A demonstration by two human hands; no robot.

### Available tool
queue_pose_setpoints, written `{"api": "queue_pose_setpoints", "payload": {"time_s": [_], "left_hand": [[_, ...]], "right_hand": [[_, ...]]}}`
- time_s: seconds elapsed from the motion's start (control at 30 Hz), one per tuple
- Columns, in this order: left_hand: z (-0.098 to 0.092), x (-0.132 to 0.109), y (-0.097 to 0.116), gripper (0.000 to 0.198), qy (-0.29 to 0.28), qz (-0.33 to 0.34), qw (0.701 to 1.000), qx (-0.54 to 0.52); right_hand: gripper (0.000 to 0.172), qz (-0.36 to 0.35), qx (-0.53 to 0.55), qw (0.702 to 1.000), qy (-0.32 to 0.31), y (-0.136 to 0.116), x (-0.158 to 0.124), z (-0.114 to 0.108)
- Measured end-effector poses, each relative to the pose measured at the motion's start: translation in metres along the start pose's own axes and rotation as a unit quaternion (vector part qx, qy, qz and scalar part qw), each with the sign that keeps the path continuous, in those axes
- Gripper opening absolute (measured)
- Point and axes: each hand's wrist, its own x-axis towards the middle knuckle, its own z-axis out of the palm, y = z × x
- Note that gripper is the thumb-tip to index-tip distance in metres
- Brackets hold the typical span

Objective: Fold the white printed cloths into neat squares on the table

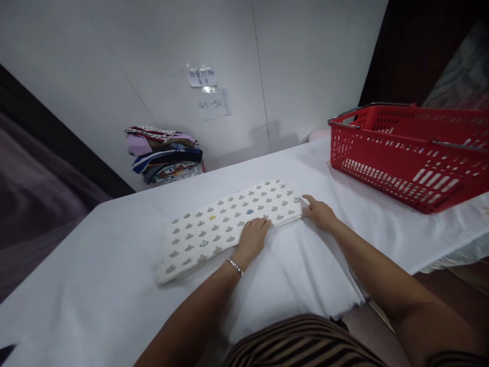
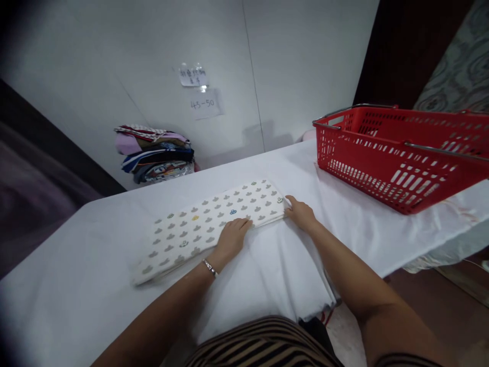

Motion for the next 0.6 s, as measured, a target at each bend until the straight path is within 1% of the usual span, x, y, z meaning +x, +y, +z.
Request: {"api": "queue_pose_setpoints", "payload": {"time_s": [0.1, 0.2, 0.3, 0.4, 0.5, 0.6], "left_hand": [[-0.007, -0.017, -0.004, 0.052, 0.014, -0.031, 0.999, -0.002], [-0.015, -0.039, -0.015, 0.051, 0.026, -0.058, 0.998, 0.000], [-0.021, -0.067, -0.030, 0.055, 0.025, -0.096, 0.995, -0.002], [-0.025, -0.098, -0.048, 0.056, 0.037, -0.126, 0.991, -0.009], [-0.032, -0.129, -0.065, 0.051, 0.059, -0.142, 0.988, -0.005], [-0.040, -0.158, -0.081, 0.046, 0.071, -0.153, 0.986, 0.001]], "right_hand": [[0.056, -0.008, -0.032, 0.999, 0.000, -0.002, -0.002, 0.002], [0.053, -0.014, -0.054, 0.998, 0.002, 0.000, -0.002, 0.004], [0.051, -0.010, -0.054, 0.998, 0.004, 0.006, 0.000, 0.006], [0.049, -0.008, -0.040, 0.999, 0.009, 0.012, 0.002, 0.009], [0.050, -0.010, -0.039, 0.999, 0.008, 0.016, 0.006, 0.011], [0.052, -0.012, -0.041, 0.999, -0.006, 0.019, 0.010, 0.012]]}}
